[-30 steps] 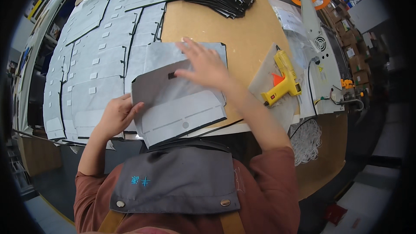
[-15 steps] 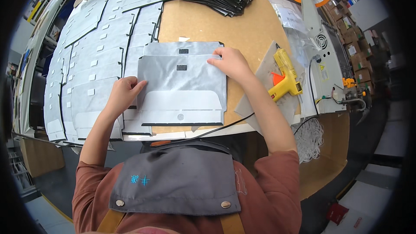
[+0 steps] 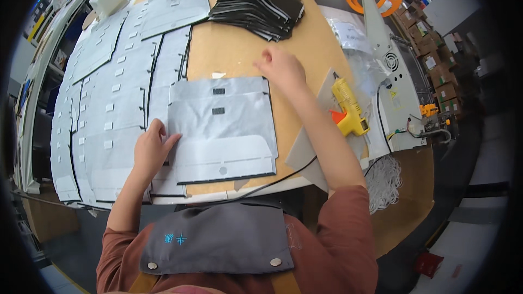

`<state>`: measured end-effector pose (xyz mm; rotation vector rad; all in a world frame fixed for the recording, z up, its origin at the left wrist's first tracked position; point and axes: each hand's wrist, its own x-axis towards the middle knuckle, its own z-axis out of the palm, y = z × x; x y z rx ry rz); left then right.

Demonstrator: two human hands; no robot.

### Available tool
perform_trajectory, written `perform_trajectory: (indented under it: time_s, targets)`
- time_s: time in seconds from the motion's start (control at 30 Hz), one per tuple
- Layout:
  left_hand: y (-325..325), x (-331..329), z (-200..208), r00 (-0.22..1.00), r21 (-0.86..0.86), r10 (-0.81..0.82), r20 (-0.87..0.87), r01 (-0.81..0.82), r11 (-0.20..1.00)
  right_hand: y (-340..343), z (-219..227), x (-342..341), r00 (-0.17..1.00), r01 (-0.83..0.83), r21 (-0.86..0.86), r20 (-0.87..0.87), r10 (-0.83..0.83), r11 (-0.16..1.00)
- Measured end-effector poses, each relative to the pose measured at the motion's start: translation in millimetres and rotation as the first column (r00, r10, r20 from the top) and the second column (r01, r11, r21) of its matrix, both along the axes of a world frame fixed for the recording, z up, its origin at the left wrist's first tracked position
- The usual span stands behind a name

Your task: The person uses a yellow hot glue gun to apply adhesive to small black rectangular patches on grey fabric panels. They then press white rectangular pieces onto the glued areas to secure them. The person repeats this process on multiple panels laid out on a workbench.

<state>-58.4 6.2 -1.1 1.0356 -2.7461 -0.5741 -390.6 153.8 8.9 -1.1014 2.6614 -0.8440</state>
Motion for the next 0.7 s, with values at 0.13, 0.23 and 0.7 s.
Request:
perform_trajectory:
  time_s: [0.13,0.23,0.7]
  targets:
    - [0.8,4.8,-13.6,0.951,-0.072,0.008,-0.31,-0.032,0.997,-53.5,15.5,-76.4,0.941,-0.019,-0.307,-0.328,-0.087,0.951]
    - [-0.8,5.7,-25.9,0.918,-0.073,0.01,-0.396,-0.043,0.996,-91.7,6.6,-138.3,0.845,-0.046,-0.379,-0.509,-0.167,0.924]
    - [-2.0,3.2,-26.7,0.932,-0.087,-0.005,-0.362,-0.028,0.996,-104.8,-5.6,-210.4,0.916,-0.298,-0.24,-0.345,0.205,0.924]
